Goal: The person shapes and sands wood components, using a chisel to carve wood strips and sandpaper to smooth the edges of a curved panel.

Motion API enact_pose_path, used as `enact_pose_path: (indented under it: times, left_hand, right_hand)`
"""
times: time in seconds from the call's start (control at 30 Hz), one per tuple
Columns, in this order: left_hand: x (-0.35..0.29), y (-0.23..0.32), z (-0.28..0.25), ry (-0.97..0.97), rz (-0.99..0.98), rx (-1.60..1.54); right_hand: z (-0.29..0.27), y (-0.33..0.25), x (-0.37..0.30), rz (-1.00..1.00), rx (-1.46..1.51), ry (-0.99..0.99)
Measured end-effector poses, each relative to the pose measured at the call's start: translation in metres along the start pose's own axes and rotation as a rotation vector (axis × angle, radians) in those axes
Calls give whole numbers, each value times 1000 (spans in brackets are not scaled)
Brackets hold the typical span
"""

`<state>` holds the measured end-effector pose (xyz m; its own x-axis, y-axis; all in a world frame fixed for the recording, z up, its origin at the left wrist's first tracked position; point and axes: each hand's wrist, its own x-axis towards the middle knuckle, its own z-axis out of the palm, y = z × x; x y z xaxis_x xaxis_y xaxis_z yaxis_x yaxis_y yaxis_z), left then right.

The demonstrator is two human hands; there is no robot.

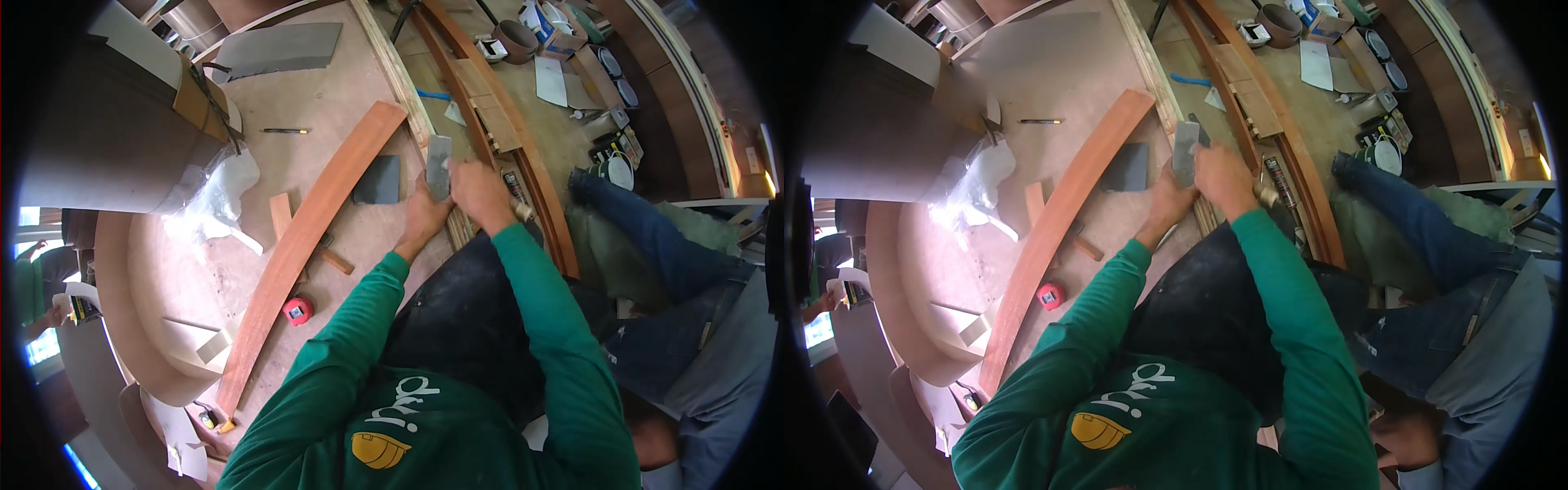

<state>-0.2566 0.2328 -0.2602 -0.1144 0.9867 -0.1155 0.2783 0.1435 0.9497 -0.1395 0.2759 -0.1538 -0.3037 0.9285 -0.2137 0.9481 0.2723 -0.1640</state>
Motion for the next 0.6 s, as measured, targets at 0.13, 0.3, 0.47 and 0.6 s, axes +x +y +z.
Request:
enact_pose_path:
  times: [0.13,0.3,0.47,0.6]
  left_hand:
    - [0,0,1,21,-46,-6]
    - [-2,7,2,-28,8,-2]
    - [-1,-6,0,44,-3,23]
    - [0,8,2,-38,43,-27]
  right_hand:
    - [15,-3,-15,-20,-28,114]
    - [13,19,23,-8,-19,122]
    - [4,-12,-17,-38,-37,126]
    - [16,15,14,-29,-46,165]
